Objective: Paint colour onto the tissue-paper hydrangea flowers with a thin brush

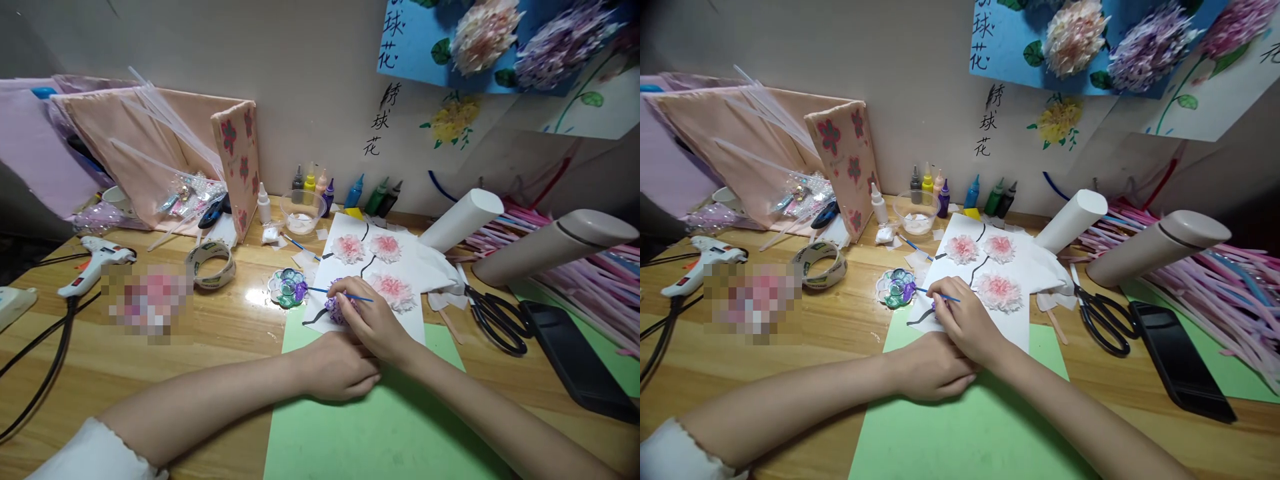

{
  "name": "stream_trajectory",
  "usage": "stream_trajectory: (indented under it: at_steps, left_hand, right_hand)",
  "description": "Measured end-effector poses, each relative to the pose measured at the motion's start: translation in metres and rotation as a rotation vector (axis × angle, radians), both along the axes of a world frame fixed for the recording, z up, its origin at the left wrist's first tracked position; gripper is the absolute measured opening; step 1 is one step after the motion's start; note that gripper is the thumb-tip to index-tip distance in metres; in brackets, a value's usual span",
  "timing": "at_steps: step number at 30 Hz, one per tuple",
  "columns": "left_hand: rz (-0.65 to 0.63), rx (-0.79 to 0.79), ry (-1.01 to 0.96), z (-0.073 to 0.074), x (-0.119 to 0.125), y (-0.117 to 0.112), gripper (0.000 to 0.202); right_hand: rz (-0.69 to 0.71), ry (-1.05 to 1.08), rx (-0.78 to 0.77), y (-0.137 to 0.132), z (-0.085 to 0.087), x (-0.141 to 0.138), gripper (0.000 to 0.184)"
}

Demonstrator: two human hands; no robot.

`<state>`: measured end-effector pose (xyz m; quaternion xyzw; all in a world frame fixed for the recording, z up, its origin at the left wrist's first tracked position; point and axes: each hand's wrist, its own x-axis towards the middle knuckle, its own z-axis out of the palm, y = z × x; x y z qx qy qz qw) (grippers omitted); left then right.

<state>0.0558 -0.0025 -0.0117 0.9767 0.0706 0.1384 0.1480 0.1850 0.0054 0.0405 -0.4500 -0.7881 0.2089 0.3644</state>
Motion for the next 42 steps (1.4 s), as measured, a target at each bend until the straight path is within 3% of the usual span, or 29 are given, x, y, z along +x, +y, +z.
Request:
stream_trajectory:
  at_steps: [8, 15, 18, 24, 42]
  left_hand:
    - [0.004, -0.060, -0.016, 0.002, -0.001, 0.000, 0.027]
    - [0.034, -0.233, -0.120, 0.005, -0.004, 0.001, 0.030]
    - [0.032, -0.285, -0.113, 0.008, -0.004, 0.002, 0.029]
    - [0.026, -0.316, -0.126, 0.014, -0.003, 0.003, 0.028]
    - [0.029, -0.333, -0.122, 0.013, -0.002, 0.004, 0.028]
  right_hand:
    - [-0.021, 0.078, 0.066, -0.004, -0.004, 0.010, 0.018]
    - [-0.321, 0.356, 0.089, -0.014, -0.022, 0.067, 0.015]
    - [-0.405, 0.434, 0.105, -0.010, -0.020, 0.083, 0.019]
    - [-0.388, 0.386, 0.099, 0.002, -0.008, 0.093, 0.027]
    - [-0.364, 0.329, 0.036, 0.002, -0.021, 0.092, 0.027]
